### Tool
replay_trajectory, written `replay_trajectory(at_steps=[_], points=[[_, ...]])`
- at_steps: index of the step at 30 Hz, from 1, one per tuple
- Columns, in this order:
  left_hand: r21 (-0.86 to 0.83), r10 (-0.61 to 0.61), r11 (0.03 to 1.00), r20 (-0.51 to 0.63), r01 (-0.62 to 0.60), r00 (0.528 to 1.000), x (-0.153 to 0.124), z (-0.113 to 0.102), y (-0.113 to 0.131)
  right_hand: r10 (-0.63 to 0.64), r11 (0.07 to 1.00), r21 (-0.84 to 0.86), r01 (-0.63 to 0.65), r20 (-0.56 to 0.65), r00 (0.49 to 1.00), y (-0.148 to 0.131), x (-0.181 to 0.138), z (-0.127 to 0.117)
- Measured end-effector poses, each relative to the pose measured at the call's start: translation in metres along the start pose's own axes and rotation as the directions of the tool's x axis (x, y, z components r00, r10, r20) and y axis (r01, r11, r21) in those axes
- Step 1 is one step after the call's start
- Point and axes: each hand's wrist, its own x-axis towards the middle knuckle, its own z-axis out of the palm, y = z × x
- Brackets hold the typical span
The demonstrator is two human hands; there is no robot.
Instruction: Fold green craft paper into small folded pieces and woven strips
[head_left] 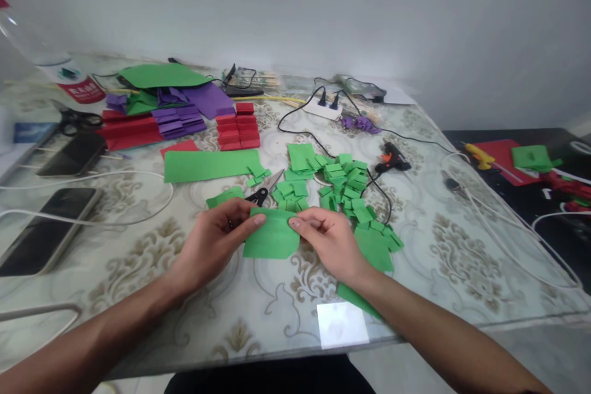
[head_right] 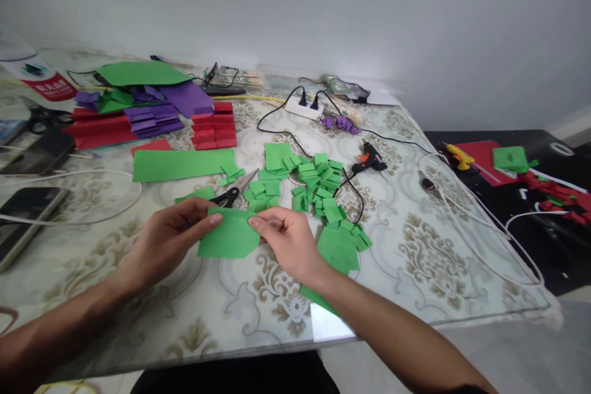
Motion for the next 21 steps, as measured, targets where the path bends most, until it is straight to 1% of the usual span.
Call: replay_trajectory(at_steps=[3, 4, 5, 6, 8, 10, 12, 14, 16, 18, 21], points=[[-0.038, -0.018, 0.999, 0.158, 0.025, 0.987, -0.001, -0.001, -0.003, -0.025, 1.000, 0.004, 0.025, -0.037, 0.999, -0.001, 0.000, -0.001], [-0.037, -0.025, 0.999, 0.193, 0.033, 0.981, -0.001, -0.002, -0.003, -0.026, 0.999, 0.018, 0.026, -0.046, 0.999, 0.000, 0.000, -0.001], [-0.037, -0.028, 0.999, 0.202, 0.036, 0.979, 0.000, -0.003, -0.004, -0.021, 0.999, 0.039, 0.023, -0.052, 0.998, 0.000, 0.001, -0.001], [-0.039, -0.032, 0.998, 0.184, 0.040, 0.982, 0.000, -0.003, -0.004, -0.009, 0.998, 0.064, 0.013, -0.051, 0.999, 0.001, 0.001, -0.001], [-0.073, -0.026, 0.997, 0.090, 0.033, 0.996, 0.000, -0.004, -0.003, 0.023, 0.992, 0.122, -0.021, -0.019, 1.000, 0.003, 0.001, 0.000], [-0.105, 0.000, 0.994, -0.006, -0.001, 1.000, -0.001, -0.004, 0.000, 0.048, 0.981, 0.186, -0.054, 0.037, 0.998, 0.005, 0.001, 0.001], [-0.110, 0.056, 0.992, -0.033, -0.059, 0.998, -0.003, -0.006, 0.003, 0.049, 0.968, 0.244, -0.068, 0.083, 0.995, 0.006, 0.000, 0.002], [-0.122, 0.124, 0.985, 0.014, -0.122, 0.992, -0.007, -0.007, 0.004, 0.041, 0.951, 0.301, -0.073, 0.109, 0.993, 0.007, 0.000, 0.002], [-0.168, 0.162, 0.975, 0.081, -0.147, 0.984, -0.009, -0.009, 0.002, 0.044, 0.932, 0.351, -0.087, 0.128, 0.991, 0.006, -0.001, 0.003], [-0.216, 0.145, 0.970, 0.142, -0.112, 0.979, -0.011, -0.010, 0.001, 0.057, 0.913, 0.393, -0.107, 0.135, 0.989, 0.006, -0.001, 0.002], [-0.215, 0.071, 0.976, 0.235, -0.019, 0.969, -0.009, -0.008, 0.001, 0.075, 0.899, 0.420, -0.126, 0.135, 0.988, 0.005, 0.000, 0.002]])
